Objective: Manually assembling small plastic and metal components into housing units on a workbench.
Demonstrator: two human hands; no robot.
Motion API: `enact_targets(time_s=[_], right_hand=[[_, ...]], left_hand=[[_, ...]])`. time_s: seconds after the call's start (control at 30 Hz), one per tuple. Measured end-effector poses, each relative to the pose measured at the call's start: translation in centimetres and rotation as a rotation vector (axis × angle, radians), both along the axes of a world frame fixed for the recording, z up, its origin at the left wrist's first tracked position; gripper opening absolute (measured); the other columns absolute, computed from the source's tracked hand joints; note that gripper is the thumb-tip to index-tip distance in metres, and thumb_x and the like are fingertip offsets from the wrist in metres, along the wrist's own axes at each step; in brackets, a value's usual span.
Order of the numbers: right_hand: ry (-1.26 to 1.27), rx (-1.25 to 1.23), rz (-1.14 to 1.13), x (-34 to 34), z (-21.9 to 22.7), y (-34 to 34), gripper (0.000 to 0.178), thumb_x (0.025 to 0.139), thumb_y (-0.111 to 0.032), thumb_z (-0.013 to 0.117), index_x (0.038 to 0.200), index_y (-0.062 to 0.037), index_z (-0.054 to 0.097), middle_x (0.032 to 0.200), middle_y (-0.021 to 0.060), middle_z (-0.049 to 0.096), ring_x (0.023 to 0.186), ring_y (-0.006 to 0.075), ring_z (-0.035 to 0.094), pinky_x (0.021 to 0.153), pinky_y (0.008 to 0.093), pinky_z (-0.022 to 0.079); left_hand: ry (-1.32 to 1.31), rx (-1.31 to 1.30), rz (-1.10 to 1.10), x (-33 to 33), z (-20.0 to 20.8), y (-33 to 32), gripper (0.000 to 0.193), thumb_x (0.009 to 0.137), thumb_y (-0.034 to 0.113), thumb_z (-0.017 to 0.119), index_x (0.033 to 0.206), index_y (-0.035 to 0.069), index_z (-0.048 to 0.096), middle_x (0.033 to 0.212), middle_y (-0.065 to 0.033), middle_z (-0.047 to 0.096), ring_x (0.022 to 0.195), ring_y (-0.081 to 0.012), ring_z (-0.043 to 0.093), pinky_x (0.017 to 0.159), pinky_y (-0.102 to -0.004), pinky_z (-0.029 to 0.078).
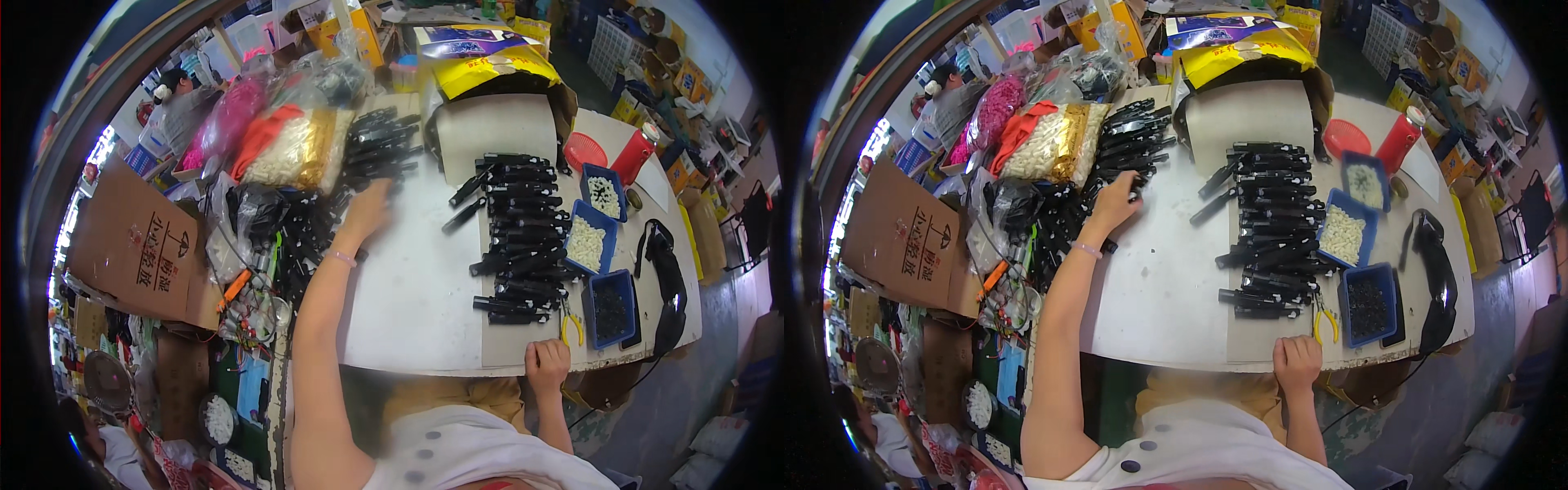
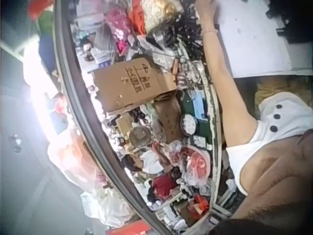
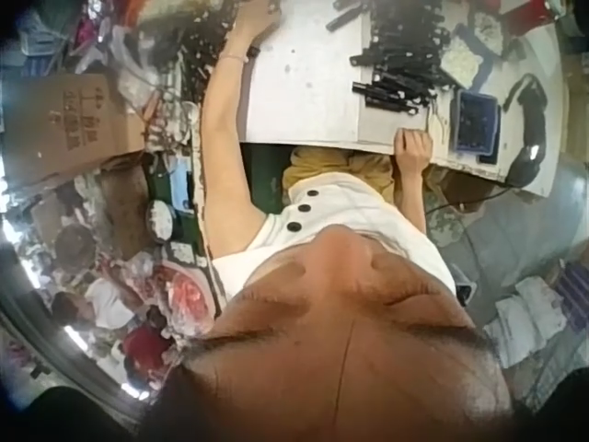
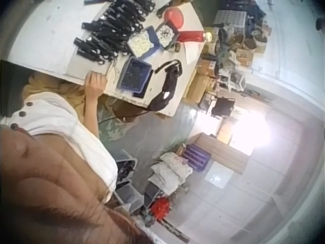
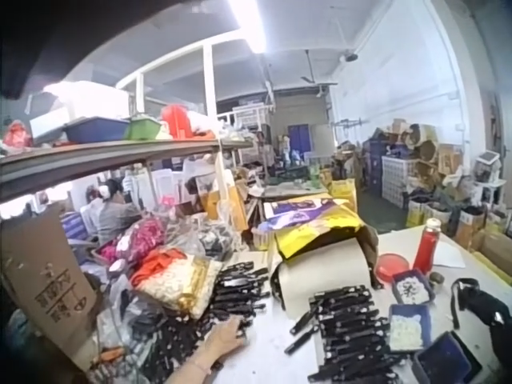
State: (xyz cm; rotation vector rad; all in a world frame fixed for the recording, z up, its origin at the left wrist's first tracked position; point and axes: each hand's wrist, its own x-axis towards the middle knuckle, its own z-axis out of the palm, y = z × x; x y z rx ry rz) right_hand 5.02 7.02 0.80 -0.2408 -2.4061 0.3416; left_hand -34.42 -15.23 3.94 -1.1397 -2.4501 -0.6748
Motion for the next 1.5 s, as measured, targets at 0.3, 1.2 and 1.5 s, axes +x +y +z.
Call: enact_targets(time_s=[0.3,1.2,1.5], right_hand=[[-0.003,-0.244,0.422,-5.5,4.5,-3.8,0.015,0.067,-0.007,0.065,0.081,-0.0049,0.06,0.086,0.0103,0.057,0.086,0.0301,0.053,0.08,0.042,0.039],[-0.127,-0.281,0.528,-6.3,5.9,-6.8,0.032,0.077,-0.018,0.062,0.108,-0.0107,0.059,0.107,0.0116,0.054,0.098,0.0321,0.051,0.081,0.0414,0.041],[0.044,0.029,-0.124,2.1,7.5,7.4,0.01,0.072,-0.012,0.065,0.082,-0.0087,0.063,0.093,0.0064,0.059,0.095,0.0261,0.053,0.082,0.0383,0.041]], left_hand=[[-0.438,0.993,0.1,15.3,1.5,-6.8,0.039,0.08,-0.002,0.058,0.112,0.005,0.038,0.093,-0.0065,0.052,0.078,-0.0135,0.054,0.074,-0.028,0.047],[-1.453,1.4,0.086,25.6,-1.6,4.8,0.026,0.081,0.013,0.063,0.102,0.003,0.051,0.089,-0.0077,0.059,0.079,-0.0175,0.059,0.068,-0.0302,0.051],[-0.803,0.967,0.051,28.4,-4.1,3.5,0.054,0.066,0.002,0.071,0.11,0.004,0.04,0.104,-0.0088,0.047,0.089,-0.016,0.048,0.08,-0.029,0.043]])
